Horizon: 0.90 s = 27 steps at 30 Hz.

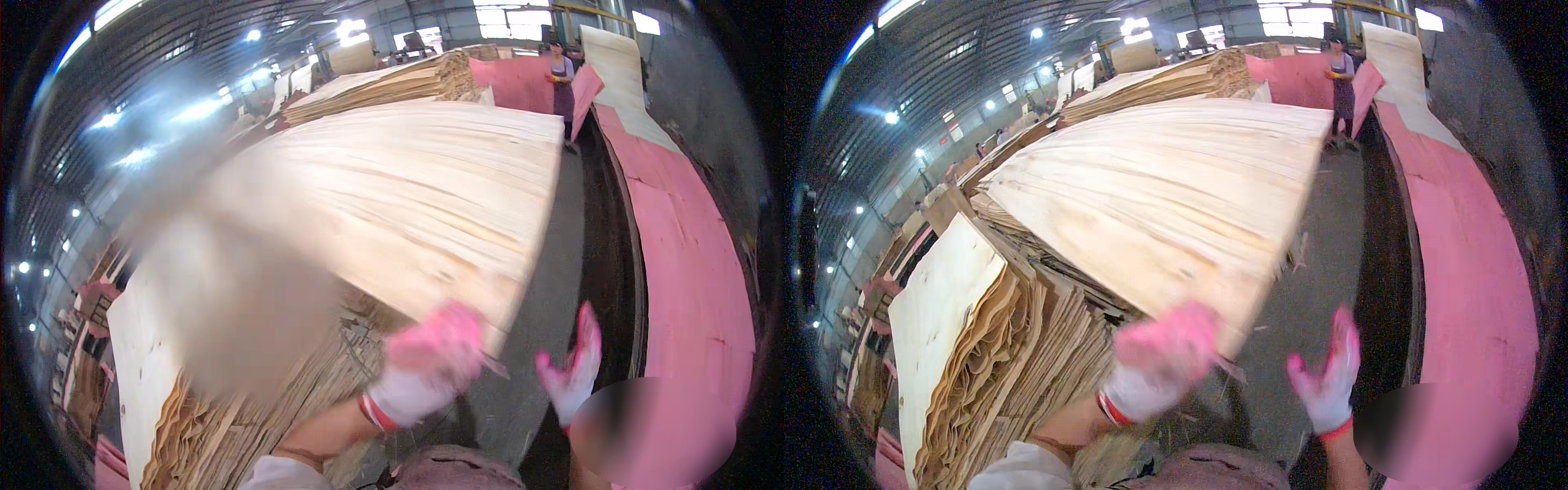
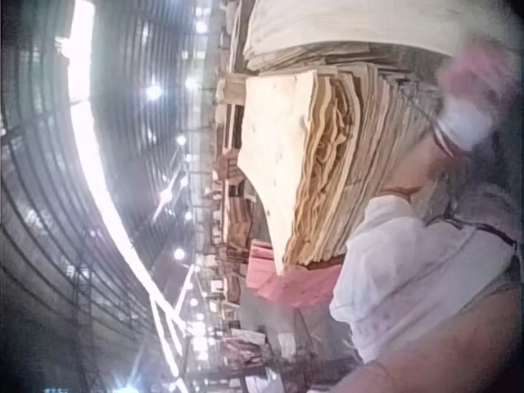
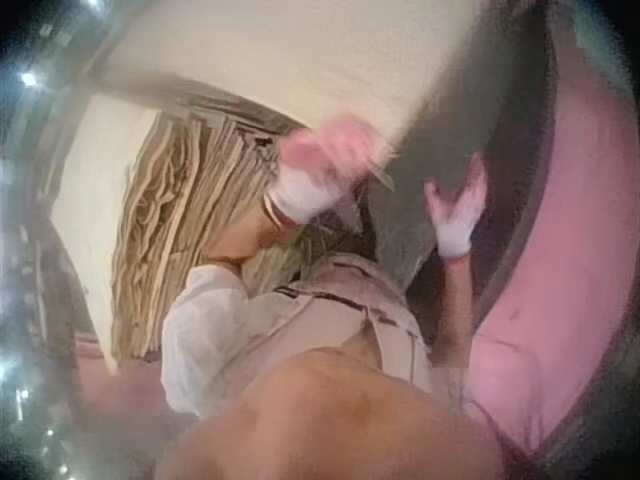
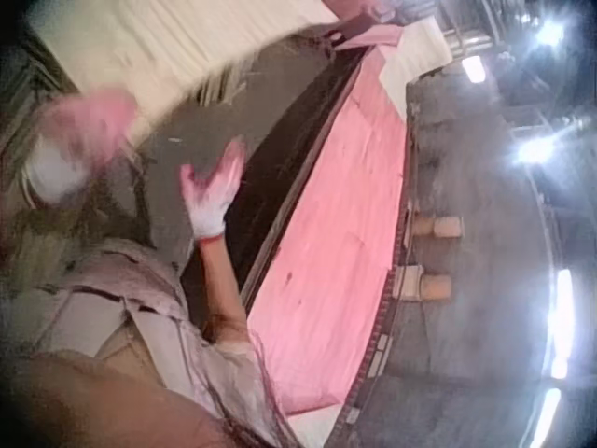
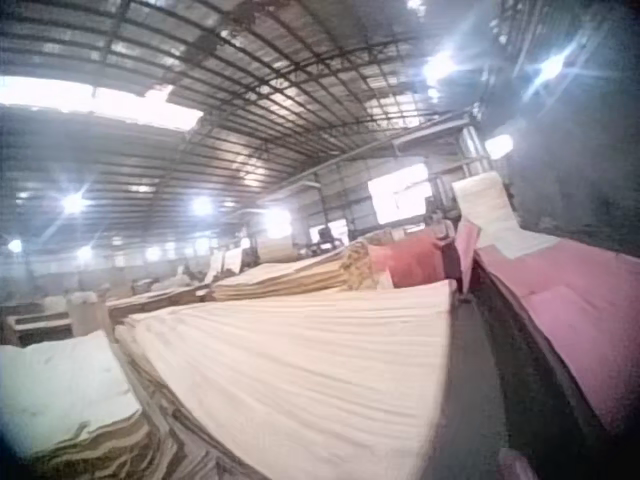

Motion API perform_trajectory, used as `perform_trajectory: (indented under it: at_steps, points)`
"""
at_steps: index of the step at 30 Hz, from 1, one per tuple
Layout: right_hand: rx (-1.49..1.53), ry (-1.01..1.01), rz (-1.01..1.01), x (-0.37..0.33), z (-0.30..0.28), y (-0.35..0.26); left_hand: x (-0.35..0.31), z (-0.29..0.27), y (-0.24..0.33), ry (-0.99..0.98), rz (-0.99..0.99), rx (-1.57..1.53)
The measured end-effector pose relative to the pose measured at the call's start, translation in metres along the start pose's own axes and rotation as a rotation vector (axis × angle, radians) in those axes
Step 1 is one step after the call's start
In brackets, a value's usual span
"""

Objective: The person lays and smooths veneer strips across wooden panels using a hand scraper, retrieves wood sheets from a stack to place onto the board, and arranges additional veneer strips over the surface.

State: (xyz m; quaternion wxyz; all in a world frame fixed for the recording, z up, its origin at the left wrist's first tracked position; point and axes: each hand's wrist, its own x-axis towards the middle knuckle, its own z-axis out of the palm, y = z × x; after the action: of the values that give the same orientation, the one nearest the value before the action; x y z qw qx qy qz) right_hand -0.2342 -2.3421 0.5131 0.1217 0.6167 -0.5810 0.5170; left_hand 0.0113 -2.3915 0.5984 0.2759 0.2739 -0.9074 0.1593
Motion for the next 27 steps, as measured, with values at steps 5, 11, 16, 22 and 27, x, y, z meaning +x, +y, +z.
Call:
perform_trajectory:
  at_steps: [5, 11, 16, 22, 27]
  points:
    - [-0.147, 0.140, -0.461, 0.064, -0.045, 0.004, 0.010, -0.008, 0.029, 0.118, 0.138, -0.753]
    - [0.515, 0.122, 0.386, -0.070, -0.094, 0.105, -0.045, 0.018, -0.076, 0.742, -0.785, -0.540]
    - [0.930, 0.357, 0.648, -0.169, -0.108, 0.111, 0.002, 0.009, -0.043, 0.404, -0.528, -0.206]
    - [0.580, 0.461, 0.834, -0.212, -0.143, 0.064, 0.105, 0.031, 0.045, 0.536, -0.095, -0.037]
    - [0.785, 0.636, 1.063, -0.286, -0.178, 0.042, 0.207, 0.043, 0.162, 0.590, 0.478, -0.406]
